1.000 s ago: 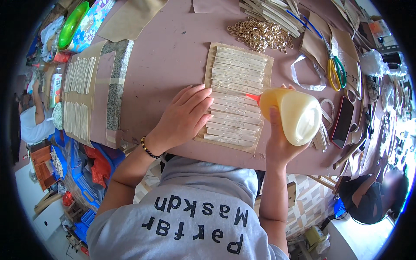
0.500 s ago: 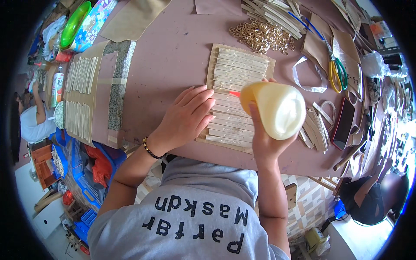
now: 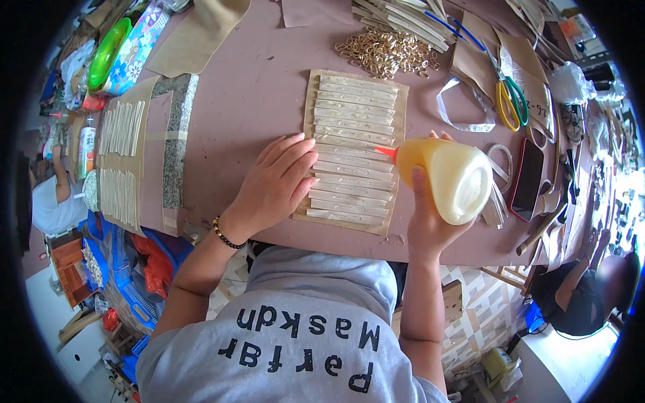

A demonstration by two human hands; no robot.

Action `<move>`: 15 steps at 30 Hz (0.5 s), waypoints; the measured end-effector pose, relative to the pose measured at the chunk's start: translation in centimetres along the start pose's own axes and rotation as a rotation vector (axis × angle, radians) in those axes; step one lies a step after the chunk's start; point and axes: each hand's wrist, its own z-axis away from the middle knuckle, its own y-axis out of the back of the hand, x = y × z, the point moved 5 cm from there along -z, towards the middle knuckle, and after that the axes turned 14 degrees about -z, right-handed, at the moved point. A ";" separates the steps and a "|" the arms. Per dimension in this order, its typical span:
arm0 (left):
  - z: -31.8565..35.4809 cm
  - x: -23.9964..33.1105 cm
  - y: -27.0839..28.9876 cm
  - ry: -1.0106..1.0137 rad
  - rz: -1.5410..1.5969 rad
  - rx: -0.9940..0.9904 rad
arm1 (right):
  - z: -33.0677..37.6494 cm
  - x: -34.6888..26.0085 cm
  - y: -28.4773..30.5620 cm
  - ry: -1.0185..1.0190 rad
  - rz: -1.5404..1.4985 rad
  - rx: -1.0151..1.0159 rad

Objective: The person applies glue from a yellow bottle onto a grid of small wooden sticks arranged on a flat surface. They systematically cover the sticks with glue, then place a piece of brown paper over the glued area and press it down to adhere.

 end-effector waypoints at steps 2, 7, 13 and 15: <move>0.0 0.0 0.0 0.005 -0.002 -0.009 | 0.0 -0.1 0.2 -0.010 0.024 -0.001; 0.0 0.0 0.1 0.004 -0.015 -0.023 | -0.7 -0.6 2.1 0.027 0.021 0.012; -0.1 0.3 0.1 0.017 -0.014 -0.028 | -0.7 -1.2 3.1 -0.039 -0.229 0.154; 0.0 0.4 0.2 0.033 -0.020 -0.017 | -0.8 -0.8 3.2 -0.094 -0.328 0.184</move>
